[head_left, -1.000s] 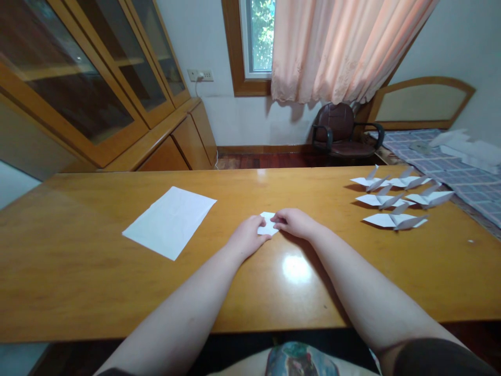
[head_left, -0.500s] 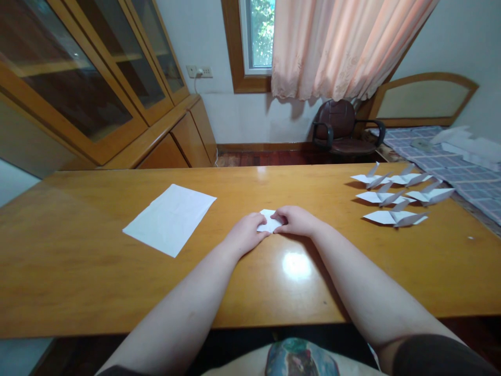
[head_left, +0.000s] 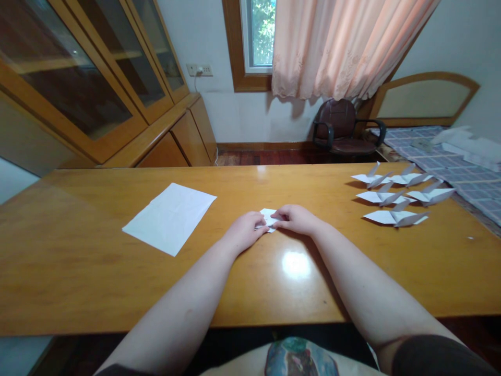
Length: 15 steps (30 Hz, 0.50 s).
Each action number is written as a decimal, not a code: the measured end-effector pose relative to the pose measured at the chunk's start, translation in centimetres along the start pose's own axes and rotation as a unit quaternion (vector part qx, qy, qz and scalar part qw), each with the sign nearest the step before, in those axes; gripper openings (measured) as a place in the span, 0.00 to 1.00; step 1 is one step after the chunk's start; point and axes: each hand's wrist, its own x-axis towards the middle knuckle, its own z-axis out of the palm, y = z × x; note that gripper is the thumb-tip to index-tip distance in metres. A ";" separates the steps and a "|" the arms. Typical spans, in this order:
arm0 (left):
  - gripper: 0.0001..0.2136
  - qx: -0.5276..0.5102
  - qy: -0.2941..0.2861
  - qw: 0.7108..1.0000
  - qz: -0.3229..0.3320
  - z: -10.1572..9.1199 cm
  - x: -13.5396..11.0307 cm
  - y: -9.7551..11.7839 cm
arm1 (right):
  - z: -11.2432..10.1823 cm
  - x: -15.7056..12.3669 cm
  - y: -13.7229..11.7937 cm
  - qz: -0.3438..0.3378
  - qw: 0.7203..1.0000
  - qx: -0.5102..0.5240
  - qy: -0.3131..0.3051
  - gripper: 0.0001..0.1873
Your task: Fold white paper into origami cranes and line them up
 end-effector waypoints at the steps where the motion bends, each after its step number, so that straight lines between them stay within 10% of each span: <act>1: 0.07 -0.002 0.001 1.000 -0.005 0.0 0.0 0.0 | 0.1 0.0 0.0 0.001 1.000 0.001 0.002 0.19; 15: 0.10 -0.005 0.040 0.998 -0.047 0.5 0.3 0.6 | 0.3 0.4 0.1 0.015 0.999 0.019 0.028 0.11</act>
